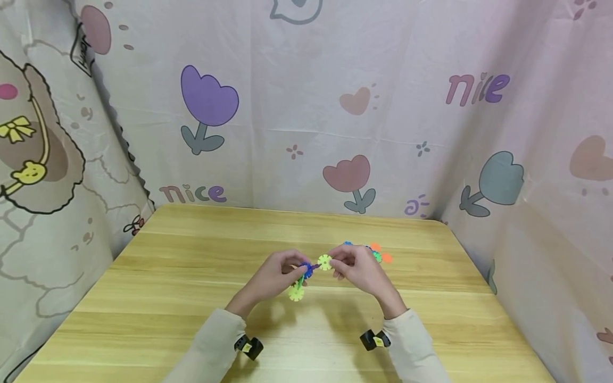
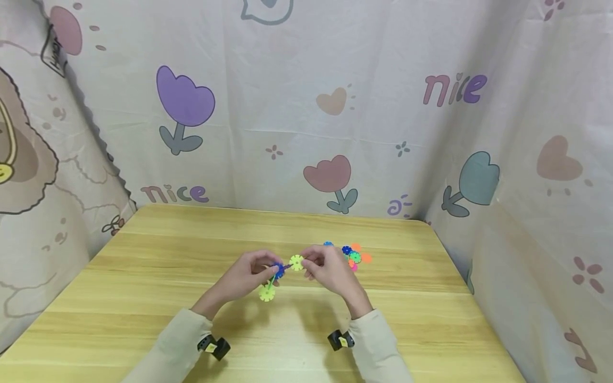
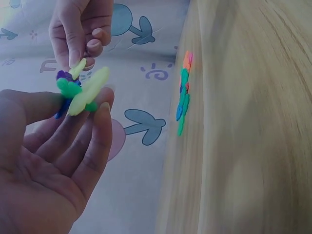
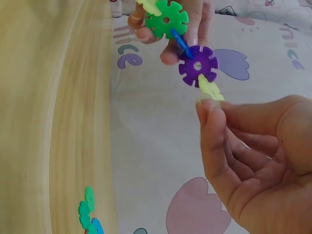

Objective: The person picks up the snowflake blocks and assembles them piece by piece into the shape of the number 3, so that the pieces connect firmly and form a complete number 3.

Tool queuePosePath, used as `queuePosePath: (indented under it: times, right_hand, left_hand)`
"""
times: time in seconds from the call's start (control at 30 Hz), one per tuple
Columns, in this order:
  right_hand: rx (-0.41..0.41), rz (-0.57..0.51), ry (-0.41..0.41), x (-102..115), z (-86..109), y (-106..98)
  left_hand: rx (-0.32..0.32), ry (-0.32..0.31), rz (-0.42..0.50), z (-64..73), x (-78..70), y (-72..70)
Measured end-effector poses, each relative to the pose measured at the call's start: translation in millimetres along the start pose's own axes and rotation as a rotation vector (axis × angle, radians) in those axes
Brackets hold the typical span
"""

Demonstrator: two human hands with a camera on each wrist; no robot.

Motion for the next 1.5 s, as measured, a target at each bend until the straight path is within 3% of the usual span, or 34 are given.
queuePosePath:
  times: [0.27, 0.9, 1.1, 1.3, 1.5]
  right_hand:
    - [-0.02, -0.04, 0.025, -2.4, -2.2, 1.5]
    - [0.001, -0.052, 0.004, -2.5, -2.9, 7.3]
    - [-0.071, -0.011, 0.033, -17.6, -3.0, -17.6]
    - [-0.204, 0.13, 0.127, -47.0, 1.4, -59.7]
    - [-0.211, 0.258, 0.204, -74.6, 3.2, -73.9]
  left_hand:
    - [-0.001, -0.042, 0.024, -1.2, 5.1, 0.6]
    - [0.046, -0.01, 0.069, 1.7, 1.8, 6.0]
    - [0.043, -0.008, 0.07, 0.9, 4.7, 4.3]
    - [0.049, -0.004, 0.058, 0.2, 7.0, 3.1]
    - [0.062, -0.002, 0.047, 0.7, 8.9, 3.9]
Point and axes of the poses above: each hand's wrist, its own z-axis away from the middle knuckle, its own y-axis out of the palm, x = y × z, the point moved 9 cm from there along -z, towards the middle knuckle, and after that the axes turned 1 degree about -z, right-handed, at the moved point
